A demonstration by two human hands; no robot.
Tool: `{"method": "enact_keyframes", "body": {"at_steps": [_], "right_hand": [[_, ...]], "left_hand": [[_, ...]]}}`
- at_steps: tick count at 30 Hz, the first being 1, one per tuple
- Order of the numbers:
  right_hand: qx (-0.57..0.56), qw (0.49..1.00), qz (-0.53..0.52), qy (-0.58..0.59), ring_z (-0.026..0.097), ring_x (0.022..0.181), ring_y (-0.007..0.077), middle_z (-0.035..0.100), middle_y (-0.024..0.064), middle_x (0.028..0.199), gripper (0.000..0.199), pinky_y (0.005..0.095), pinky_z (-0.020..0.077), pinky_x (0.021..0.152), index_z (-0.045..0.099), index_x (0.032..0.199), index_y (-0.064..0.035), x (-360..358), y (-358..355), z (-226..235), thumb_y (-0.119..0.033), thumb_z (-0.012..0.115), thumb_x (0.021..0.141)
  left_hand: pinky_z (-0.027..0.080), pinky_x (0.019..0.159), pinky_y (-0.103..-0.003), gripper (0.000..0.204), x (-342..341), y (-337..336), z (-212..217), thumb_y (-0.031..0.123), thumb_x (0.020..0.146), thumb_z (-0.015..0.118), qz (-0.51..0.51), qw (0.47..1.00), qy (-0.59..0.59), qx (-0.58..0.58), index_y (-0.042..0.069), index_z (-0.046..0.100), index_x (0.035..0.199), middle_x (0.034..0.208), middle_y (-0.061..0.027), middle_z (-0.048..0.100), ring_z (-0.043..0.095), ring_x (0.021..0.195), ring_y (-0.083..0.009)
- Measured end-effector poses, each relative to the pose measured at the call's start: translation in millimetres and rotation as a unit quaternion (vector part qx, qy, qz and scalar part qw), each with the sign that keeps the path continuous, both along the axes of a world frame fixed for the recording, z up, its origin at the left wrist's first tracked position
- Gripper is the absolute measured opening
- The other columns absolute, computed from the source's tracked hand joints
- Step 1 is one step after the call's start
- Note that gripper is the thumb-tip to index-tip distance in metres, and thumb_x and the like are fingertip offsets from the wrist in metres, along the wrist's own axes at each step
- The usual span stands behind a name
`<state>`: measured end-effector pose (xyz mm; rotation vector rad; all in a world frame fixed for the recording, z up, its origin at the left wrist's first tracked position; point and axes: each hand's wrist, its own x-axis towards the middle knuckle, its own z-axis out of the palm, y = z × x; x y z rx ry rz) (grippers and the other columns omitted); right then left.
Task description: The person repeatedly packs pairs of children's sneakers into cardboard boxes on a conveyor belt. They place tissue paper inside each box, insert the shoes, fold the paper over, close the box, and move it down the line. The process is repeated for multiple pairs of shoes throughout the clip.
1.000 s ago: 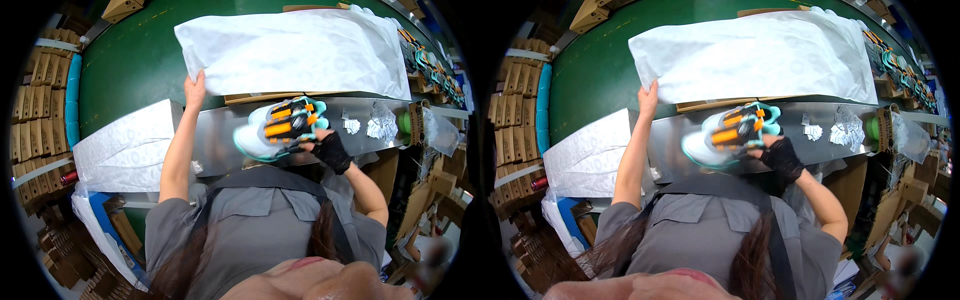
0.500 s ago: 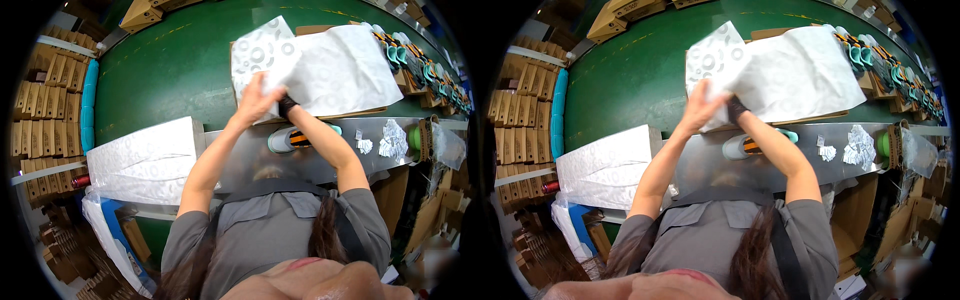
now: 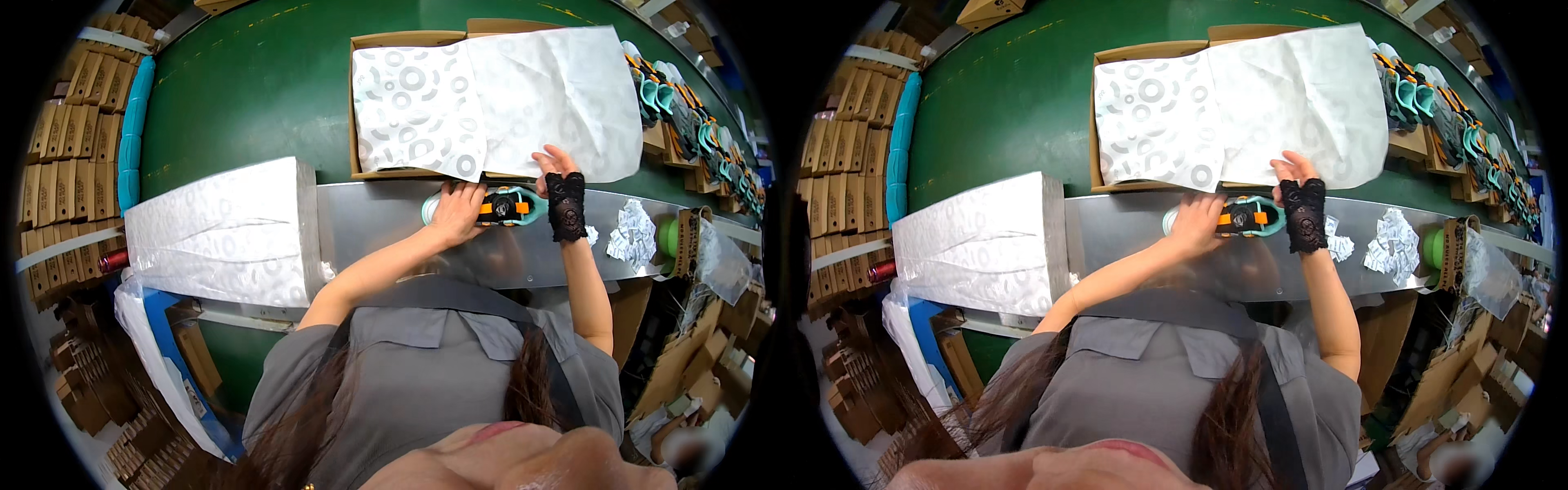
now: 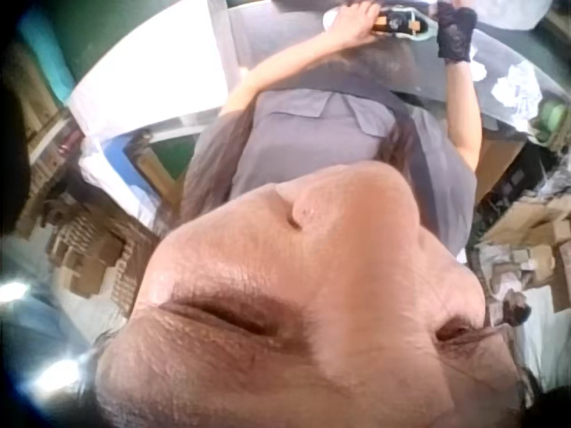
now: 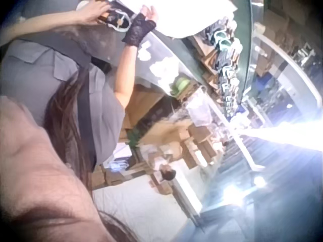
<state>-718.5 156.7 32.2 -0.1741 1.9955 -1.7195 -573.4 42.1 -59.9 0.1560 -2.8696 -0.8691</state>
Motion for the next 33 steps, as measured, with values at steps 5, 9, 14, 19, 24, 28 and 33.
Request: {"method": "enact_keyframes", "body": {"at_steps": [5, 9, 14, 19, 24, 28, 33], "right_hand": [[-0.046, 0.999, -0.014, 0.025, 0.040, 0.047, 0.0051, 0.061, 0.0089, 0.091, 0.026, 0.0181, 0.0298, 0.042, 0.053, 0.105, 0.0006, 1, 38, 16, -0.014, 0.054, 0.084], [0.007, 1.000, -0.013, 0.020, 0.040, 0.048, 0.0053, 0.061, 0.0075, 0.086, 0.022, 0.0182, 0.0304, 0.043, 0.056, 0.102, -0.0030, 14, 77, 9, -0.015, 0.054, 0.084], [0.005, 0.997, 0.041, -0.060, 0.041, 0.047, 0.0050, 0.061, 0.0060, 0.084, 0.022, 0.0187, 0.0318, 0.042, 0.056, 0.102, -0.0037, 26, 91, -37, -0.017, 0.056, 0.084], [0.037, 0.989, 0.107, -0.097, 0.043, 0.055, 0.0042, 0.058, 0.0040, 0.089, 0.032, 0.0178, 0.0355, 0.048, 0.051, 0.110, -0.0025, 30, 72, -42, -0.013, 0.059, 0.081], [-0.073, 0.981, 0.091, -0.157, 0.036, 0.049, 0.0057, 0.052, 0.0002, 0.082, 0.037, 0.0214, 0.0308, 0.045, 0.046, 0.116, -0.0073, 24, 37, -59, -0.010, 0.057, 0.081], [-0.039, 0.981, -0.084, -0.168, 0.045, 0.049, 0.0099, 0.050, 0.0020, 0.066, 0.023, 0.0214, 0.0368, 0.042, 0.050, 0.092, -0.0044, 5, -6, -62, -0.020, 0.061, 0.078], [-0.088, 0.986, 0.025, 0.139, 0.052, 0.078, 0.0154, 0.056, 0.0054, 0.089, 0.034, 0.0267, 0.0428, 0.070, 0.050, 0.100, -0.0021, 12, -39, -53, -0.005, 0.065, 0.070]], "left_hand": [[0.042, 0.081, -0.035, 0.055, 24, -32, 36, 0.028, 0.058, 0.078, 0.003, 0.956, 0.026, 0.291, 0.004, 0.053, 0.100, 0.094, -0.0122, 0.055, 0.055, 0.089, -0.0244], [0.042, 0.082, -0.027, 0.056, 54, -82, 100, 0.012, 0.057, 0.080, 0.032, 0.871, -0.066, 0.485, 0.002, 0.053, 0.104, 0.101, -0.0034, 0.056, 0.048, 0.095, -0.0090], [0.040, 0.087, -0.028, 0.070, 28, -118, 125, 0.014, 0.059, 0.079, 0.160, 0.829, 0.083, 0.530, 0.001, 0.044, 0.118, 0.106, -0.0060, 0.055, 0.051, 0.099, -0.0151], [0.049, 0.069, -0.028, 0.057, -55, -144, 43, 0.030, 0.076, 0.066, 0.254, 0.684, 0.180, 0.660, -0.004, 0.041, 0.114, 0.100, -0.0102, 0.056, 0.056, 0.083, -0.0163], [0.044, 0.078, -0.050, 0.057, -100, -121, -34, 0.037, 0.082, 0.057, 0.294, 0.637, -0.021, 0.712, 0.000, 0.037, 0.121, 0.120, -0.0165, 0.045, 0.048, 0.104, -0.0313], [0.044, 0.084, -0.044, 0.057, -87, -123, -8, 0.035, 0.086, 0.051, 0.207, 0.653, -0.145, 0.714, -0.004, 0.034, 0.124, 0.124, -0.0179, 0.041, 0.050, 0.104, -0.0331], [0.048, 0.074, -0.032, 0.041, -18, -157, 29, 0.031, 0.090, 0.043, 0.356, 0.708, 0.161, 0.588, -0.004, 0.049, 0.110, 0.092, -0.0127, 0.059, 0.058, 0.085, -0.0205]]}}
